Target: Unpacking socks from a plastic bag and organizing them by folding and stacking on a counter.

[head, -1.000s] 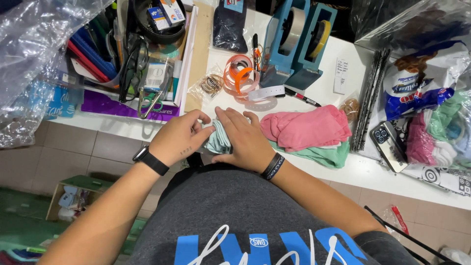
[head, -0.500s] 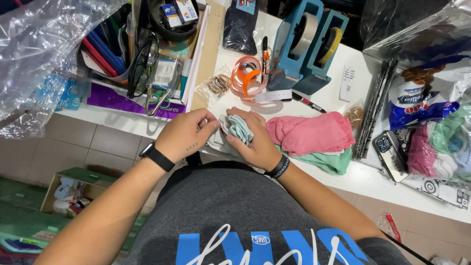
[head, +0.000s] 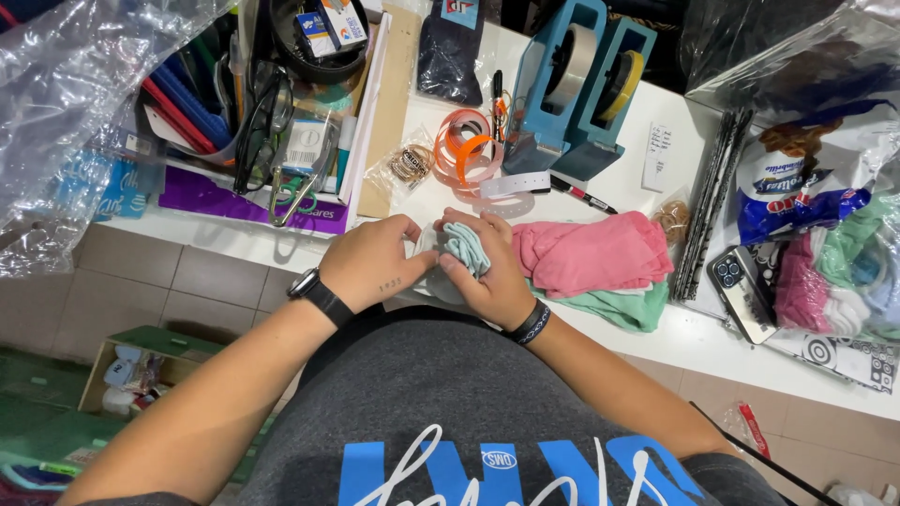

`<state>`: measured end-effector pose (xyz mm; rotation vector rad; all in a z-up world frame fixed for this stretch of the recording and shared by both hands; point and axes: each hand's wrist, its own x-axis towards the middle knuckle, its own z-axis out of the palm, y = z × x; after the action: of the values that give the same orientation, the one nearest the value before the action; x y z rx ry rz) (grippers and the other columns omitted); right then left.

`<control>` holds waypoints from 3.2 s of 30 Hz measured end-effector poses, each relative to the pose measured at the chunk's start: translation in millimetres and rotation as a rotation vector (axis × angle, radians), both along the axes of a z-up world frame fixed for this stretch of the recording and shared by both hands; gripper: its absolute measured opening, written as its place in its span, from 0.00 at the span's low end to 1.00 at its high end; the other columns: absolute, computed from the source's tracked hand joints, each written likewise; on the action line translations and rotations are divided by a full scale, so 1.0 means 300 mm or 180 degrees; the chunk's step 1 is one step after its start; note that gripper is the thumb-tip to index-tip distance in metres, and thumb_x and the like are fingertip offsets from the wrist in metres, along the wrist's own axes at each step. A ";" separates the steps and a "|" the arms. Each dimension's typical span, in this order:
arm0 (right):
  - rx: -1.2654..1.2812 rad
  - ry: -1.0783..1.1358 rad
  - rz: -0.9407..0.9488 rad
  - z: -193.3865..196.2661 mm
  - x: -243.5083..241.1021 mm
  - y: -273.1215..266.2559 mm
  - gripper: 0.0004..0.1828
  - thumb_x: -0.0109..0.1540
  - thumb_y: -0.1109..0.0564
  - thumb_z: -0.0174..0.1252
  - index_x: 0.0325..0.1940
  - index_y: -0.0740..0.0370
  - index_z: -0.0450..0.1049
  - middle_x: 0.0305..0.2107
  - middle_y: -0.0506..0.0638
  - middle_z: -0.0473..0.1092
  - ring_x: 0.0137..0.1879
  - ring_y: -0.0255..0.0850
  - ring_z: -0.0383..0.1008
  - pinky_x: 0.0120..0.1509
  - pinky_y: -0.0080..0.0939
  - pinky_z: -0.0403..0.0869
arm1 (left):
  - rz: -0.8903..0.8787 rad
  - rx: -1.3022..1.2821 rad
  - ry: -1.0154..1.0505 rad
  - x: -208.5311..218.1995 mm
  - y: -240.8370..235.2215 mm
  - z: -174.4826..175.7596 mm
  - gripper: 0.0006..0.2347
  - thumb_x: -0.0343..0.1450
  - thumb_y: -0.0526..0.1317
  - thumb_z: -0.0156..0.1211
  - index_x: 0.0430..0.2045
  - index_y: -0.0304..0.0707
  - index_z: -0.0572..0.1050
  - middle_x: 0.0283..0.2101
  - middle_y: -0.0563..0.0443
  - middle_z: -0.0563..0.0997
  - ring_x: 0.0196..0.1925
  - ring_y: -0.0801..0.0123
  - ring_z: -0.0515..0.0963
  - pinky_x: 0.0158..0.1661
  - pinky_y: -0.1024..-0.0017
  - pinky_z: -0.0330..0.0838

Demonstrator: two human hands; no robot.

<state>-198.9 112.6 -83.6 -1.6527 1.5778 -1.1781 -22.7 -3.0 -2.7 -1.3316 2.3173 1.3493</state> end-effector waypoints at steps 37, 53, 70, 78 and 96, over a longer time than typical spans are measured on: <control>-0.0329 -0.1245 -0.0992 0.099 -0.051 0.023 0.25 0.72 0.47 0.47 0.68 0.65 0.63 0.53 0.63 0.74 0.57 0.42 0.73 0.63 0.46 0.70 | 0.1057 0.0466 0.0705 0.061 0.114 -0.116 0.13 0.72 0.45 0.56 0.26 0.31 0.73 0.21 0.46 0.73 0.28 0.63 0.78 0.31 0.69 0.72; -0.0585 0.1468 0.0104 0.000 0.017 -0.021 0.34 0.63 0.46 0.63 0.68 0.64 0.66 0.56 0.58 0.72 0.66 0.54 0.70 0.73 0.54 0.62 | 0.1225 0.0814 0.0794 0.090 0.092 -0.094 0.13 0.73 0.43 0.56 0.37 0.27 0.74 0.26 0.45 0.76 0.30 0.67 0.81 0.34 0.70 0.75; 0.0315 0.1191 0.1059 0.053 -0.006 -0.065 0.53 0.63 0.31 0.54 0.80 0.63 0.43 0.67 0.63 0.61 0.74 0.55 0.60 0.77 0.64 0.48 | 0.1486 0.1282 0.1356 0.114 0.102 -0.168 0.12 0.76 0.39 0.50 0.43 0.26 0.74 0.32 0.38 0.80 0.36 0.61 0.84 0.40 0.65 0.83; 0.1093 0.0860 -0.0880 0.171 -0.170 -0.060 0.14 0.68 0.51 0.58 0.54 0.57 0.79 0.25 0.48 0.77 0.31 0.41 0.78 0.41 0.38 0.74 | 0.0284 -0.1043 0.1716 0.133 0.071 -0.118 0.16 0.74 0.40 0.58 0.55 0.36 0.69 0.53 0.36 0.72 0.55 0.42 0.77 0.50 0.49 0.76; 0.2248 -0.1329 -0.0768 0.162 -0.074 0.019 0.22 0.59 0.60 0.62 0.53 0.79 0.71 0.18 0.57 0.71 0.18 0.40 0.74 0.14 0.32 0.70 | -0.1494 -0.1375 0.1209 0.090 0.026 -0.204 0.19 0.65 0.38 0.68 0.50 0.48 0.70 0.64 0.45 0.66 0.64 0.40 0.69 0.58 0.45 0.67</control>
<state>-220.9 118.2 -34.9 -0.7314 1.6713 -0.8487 4.3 4.7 -63.8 -0.5524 3.0477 1.0536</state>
